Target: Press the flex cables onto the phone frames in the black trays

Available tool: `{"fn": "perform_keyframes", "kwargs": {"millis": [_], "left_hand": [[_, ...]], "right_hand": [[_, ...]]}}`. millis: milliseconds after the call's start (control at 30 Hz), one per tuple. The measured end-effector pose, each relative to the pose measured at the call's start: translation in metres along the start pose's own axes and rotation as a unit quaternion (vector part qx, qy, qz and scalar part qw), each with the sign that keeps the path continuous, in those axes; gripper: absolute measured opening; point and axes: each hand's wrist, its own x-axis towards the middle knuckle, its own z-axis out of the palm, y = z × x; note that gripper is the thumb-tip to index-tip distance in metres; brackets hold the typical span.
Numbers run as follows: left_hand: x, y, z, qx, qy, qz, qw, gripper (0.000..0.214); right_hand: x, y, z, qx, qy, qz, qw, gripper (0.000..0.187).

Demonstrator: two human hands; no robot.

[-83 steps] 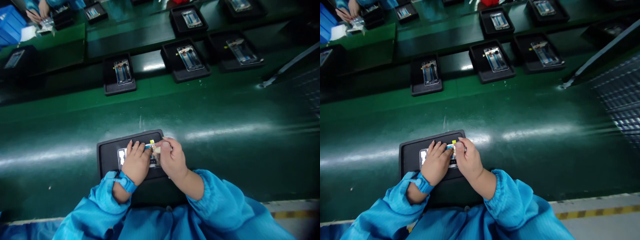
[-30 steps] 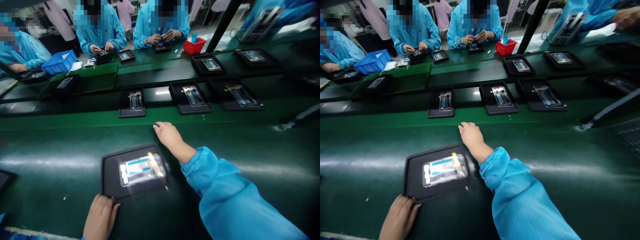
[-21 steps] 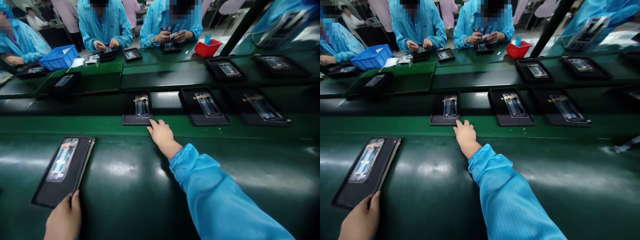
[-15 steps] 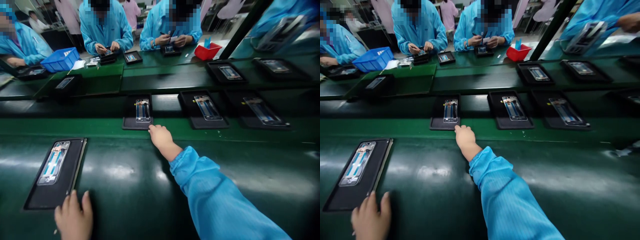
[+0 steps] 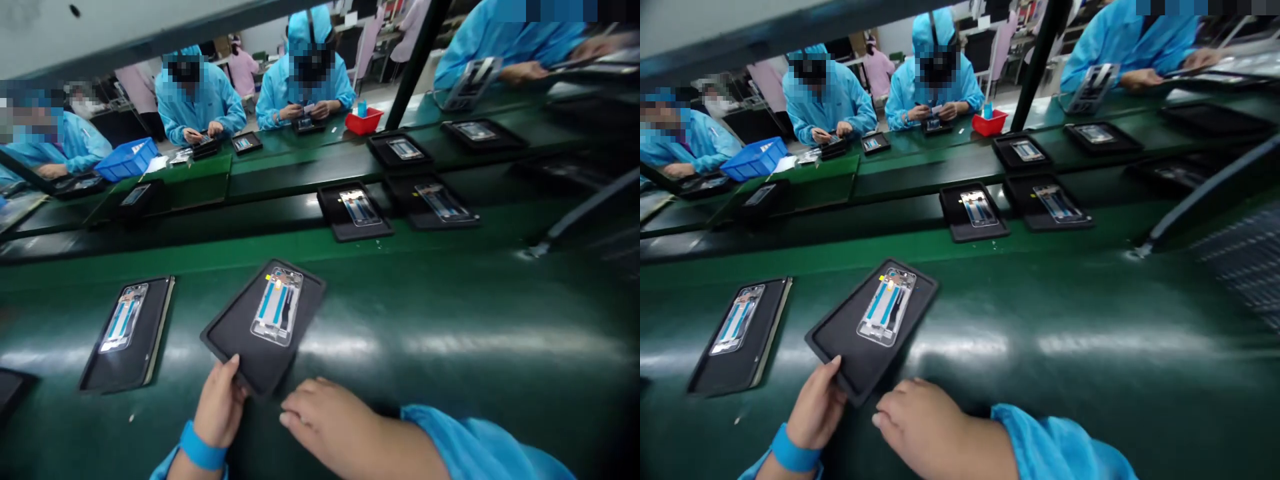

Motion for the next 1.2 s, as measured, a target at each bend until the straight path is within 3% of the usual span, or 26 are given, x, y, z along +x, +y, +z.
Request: {"fn": "perform_keyframes", "kwargs": {"millis": [67, 133, 200, 233, 300, 367, 500, 600, 700, 800, 900, 1033, 1133, 1200], "left_hand": [[-0.006, 0.003, -0.014, 0.077, -0.035, -0.028, 0.996, 0.044], [-0.003, 0.007, -0.023, 0.179, -0.075, -0.025, 0.981, 0.044], [0.007, 0.010, -0.027, 0.329, -0.060, 0.047, 0.941, 0.045], [0.013, 0.011, -0.027, 0.423, -0.011, 0.104, 0.900, 0.045], [0.022, 0.010, -0.022, 0.570, 0.121, 0.223, 0.781, 0.047], [0.023, 0.003, -0.012, 0.647, 0.173, 0.325, 0.668, 0.047], [0.005, -0.031, 0.016, 0.712, 0.036, 0.442, 0.545, 0.035], [-0.006, -0.056, 0.022, 0.740, 0.002, 0.465, 0.485, 0.033], [-0.005, -0.062, 0.005, 0.749, -0.029, 0.482, 0.455, 0.035], [-0.002, -0.053, -0.018, 0.751, -0.076, 0.486, 0.441, 0.035], [-0.006, -0.039, -0.023, 0.749, -0.100, 0.486, 0.439, 0.033], [-0.019, -0.040, 0.017, 0.709, -0.082, 0.517, 0.473, 0.023], [-0.022, -0.053, 0.055, 0.700, -0.132, 0.504, 0.488, 0.022], [-0.020, -0.061, 0.069, 0.702, -0.164, 0.492, 0.488, 0.019]], "right_hand": [[-0.024, 0.015, -0.003, 0.061, 0.034, 0.052, 0.996, 0.025], [-0.047, 0.031, -0.006, 0.084, 0.093, 0.154, 0.980, 0.028], [-0.066, 0.043, -0.005, 0.081, 0.138, 0.251, 0.955, 0.029], [-0.074, 0.047, -0.005, 0.077, 0.149, 0.283, 0.944, 0.030], [-0.083, 0.052, -0.004, 0.070, 0.153, 0.309, 0.936, 0.029], [-0.084, 0.056, -0.007, 0.050, 0.164, 0.303, 0.937, 0.029], [-0.066, 0.067, -0.015, -0.036, 0.208, 0.277, 0.937, 0.030], [-0.058, 0.074, -0.010, -0.080, 0.190, 0.234, 0.950, 0.029], [-0.066, 0.070, 0.005, -0.091, 0.163, 0.195, 0.963, 0.029], [-0.079, 0.057, 0.014, -0.075, 0.124, 0.177, 0.973, 0.028], [-0.085, 0.046, 0.010, -0.024, 0.085, 0.176, 0.980, 0.028], [-0.080, 0.042, 0.003, 0.021, 0.054, 0.224, 0.973, 0.030], [-0.078, 0.040, 0.007, 0.038, 0.047, 0.227, 0.972, 0.029], [-0.079, 0.038, 0.013, 0.059, 0.056, 0.219, 0.972, 0.027]]}}
